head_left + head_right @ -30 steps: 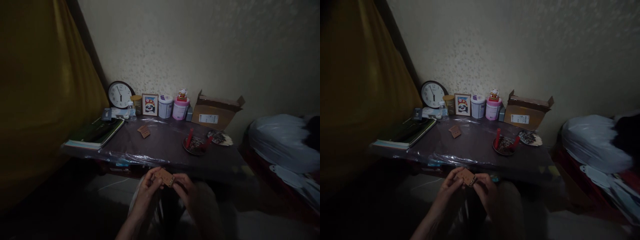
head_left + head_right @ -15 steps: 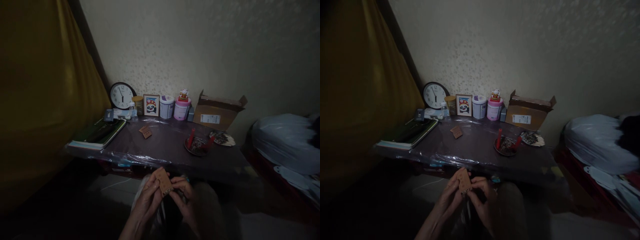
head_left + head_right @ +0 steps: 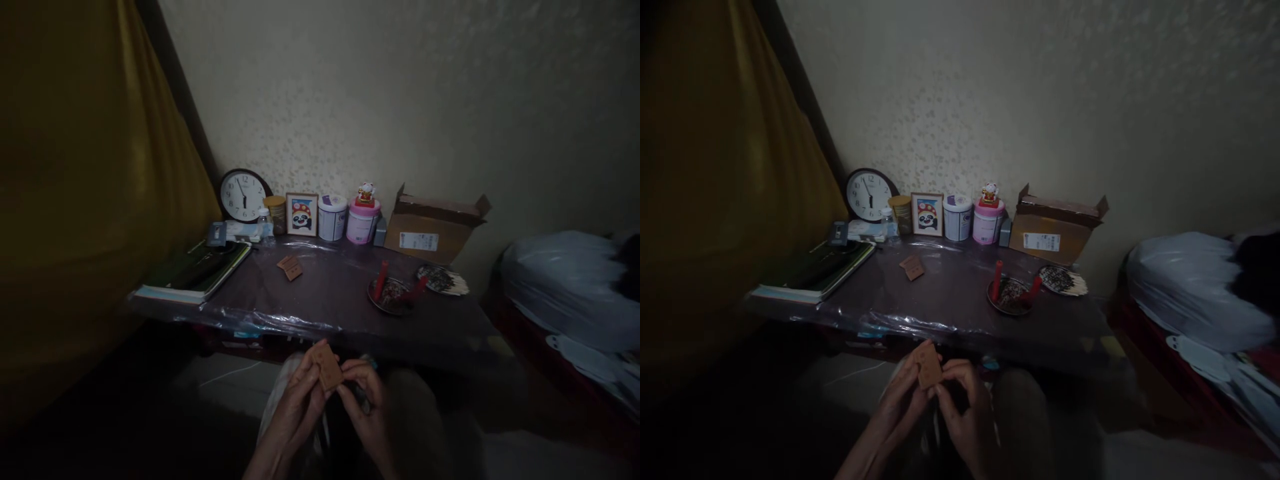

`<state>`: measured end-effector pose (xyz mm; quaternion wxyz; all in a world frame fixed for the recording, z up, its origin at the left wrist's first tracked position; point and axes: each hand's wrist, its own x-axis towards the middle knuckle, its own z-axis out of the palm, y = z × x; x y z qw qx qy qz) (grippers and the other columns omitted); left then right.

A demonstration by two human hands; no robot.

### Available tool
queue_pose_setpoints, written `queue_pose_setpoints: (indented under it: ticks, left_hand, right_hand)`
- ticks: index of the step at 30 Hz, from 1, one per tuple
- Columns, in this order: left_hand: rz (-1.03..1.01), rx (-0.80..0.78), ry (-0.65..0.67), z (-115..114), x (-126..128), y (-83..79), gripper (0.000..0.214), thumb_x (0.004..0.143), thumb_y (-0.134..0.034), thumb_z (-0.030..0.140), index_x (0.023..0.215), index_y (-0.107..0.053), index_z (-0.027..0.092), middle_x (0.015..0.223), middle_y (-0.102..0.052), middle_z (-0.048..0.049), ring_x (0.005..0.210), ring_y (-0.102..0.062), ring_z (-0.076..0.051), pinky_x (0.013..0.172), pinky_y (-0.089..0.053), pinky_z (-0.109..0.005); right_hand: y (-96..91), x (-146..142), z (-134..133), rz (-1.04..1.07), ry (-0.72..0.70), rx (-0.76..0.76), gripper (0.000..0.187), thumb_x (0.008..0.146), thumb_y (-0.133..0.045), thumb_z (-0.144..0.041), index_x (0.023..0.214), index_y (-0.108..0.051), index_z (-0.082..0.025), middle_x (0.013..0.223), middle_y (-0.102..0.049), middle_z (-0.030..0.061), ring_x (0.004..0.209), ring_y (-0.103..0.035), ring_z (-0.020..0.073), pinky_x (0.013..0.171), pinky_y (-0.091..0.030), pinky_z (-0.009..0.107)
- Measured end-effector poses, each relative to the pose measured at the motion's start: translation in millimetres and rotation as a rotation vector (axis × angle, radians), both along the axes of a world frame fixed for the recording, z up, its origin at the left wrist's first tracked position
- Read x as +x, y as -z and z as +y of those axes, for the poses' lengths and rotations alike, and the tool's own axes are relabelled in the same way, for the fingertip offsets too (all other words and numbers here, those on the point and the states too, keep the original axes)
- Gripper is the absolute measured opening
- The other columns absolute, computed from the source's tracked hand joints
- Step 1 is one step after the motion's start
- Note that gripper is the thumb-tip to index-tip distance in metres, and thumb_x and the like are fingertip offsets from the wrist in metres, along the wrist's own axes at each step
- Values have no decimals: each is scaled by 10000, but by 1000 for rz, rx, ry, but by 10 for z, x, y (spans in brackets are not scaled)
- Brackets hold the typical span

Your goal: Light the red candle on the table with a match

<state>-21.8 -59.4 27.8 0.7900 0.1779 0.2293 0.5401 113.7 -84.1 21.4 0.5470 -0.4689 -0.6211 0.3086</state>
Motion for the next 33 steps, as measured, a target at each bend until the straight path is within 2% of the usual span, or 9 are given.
queue_pose_setpoints:
  ticks: [5,10,18,23,26,30,33]
  left_hand:
    - [-13,-7,-5,-18,7,-6,367,807,-643,275,1174,-632,279,974,-734,-40,896,-637,-169,761,-455,-264]
    - [16,-13,-7,-18,13,-63,395,805,-644,255,1199,-621,249,965,-724,-59,874,-636,-160,750,-456,-249]
    - [21,47,23,-25,15,-41,423,790,-659,275,1210,-614,285,952,-707,-30,866,-610,-159,708,-448,-240]
    - [18,18,57,-26,5,-37,439,805,-645,251,1238,-590,301,978,-722,-37,904,-622,-152,802,-448,-251]
    - [14,25,47,-5,-14,-27,432,795,-657,245,1223,-607,276,963,-727,-50,893,-632,-153,800,-457,-247]
    - [11,60,28,13,-36,-1,399,830,-608,229,1228,-603,264,1014,-716,-64,916,-634,-167,762,-473,-242]
    - [-11,63,44,5,-24,-26,372,842,-585,206,1209,-617,261,1043,-707,-63,905,-639,-166,751,-482,-246]
  right_hand:
    - [-72,-26,-13,13,23,-11,122,842,-599,-161,884,-535,-257,948,-610,-2,925,-610,154,830,-485,277]
    - [-123,-48,-9,38,32,-53,113,831,-604,-171,850,-520,-244,945,-601,7,935,-606,167,838,-482,302]
    - [-243,-24,25,222,-22,-149,96,781,-639,-226,788,-543,-233,880,-615,0,861,-634,166,769,-511,267]
    - [-190,-43,4,198,15,-144,111,794,-634,-244,795,-525,-224,880,-609,15,866,-618,175,779,-499,277]
    - [-152,-56,9,173,26,-131,123,802,-632,-244,800,-511,-225,886,-602,17,873,-605,178,797,-486,287]
    - [-209,-66,18,119,23,-125,80,809,-627,-255,830,-556,-224,983,-607,35,980,-585,197,894,-440,318]
    - [-313,-76,3,191,-50,-214,128,804,-611,-265,922,-579,-226,1177,-591,71,1123,-545,233,940,-421,349]
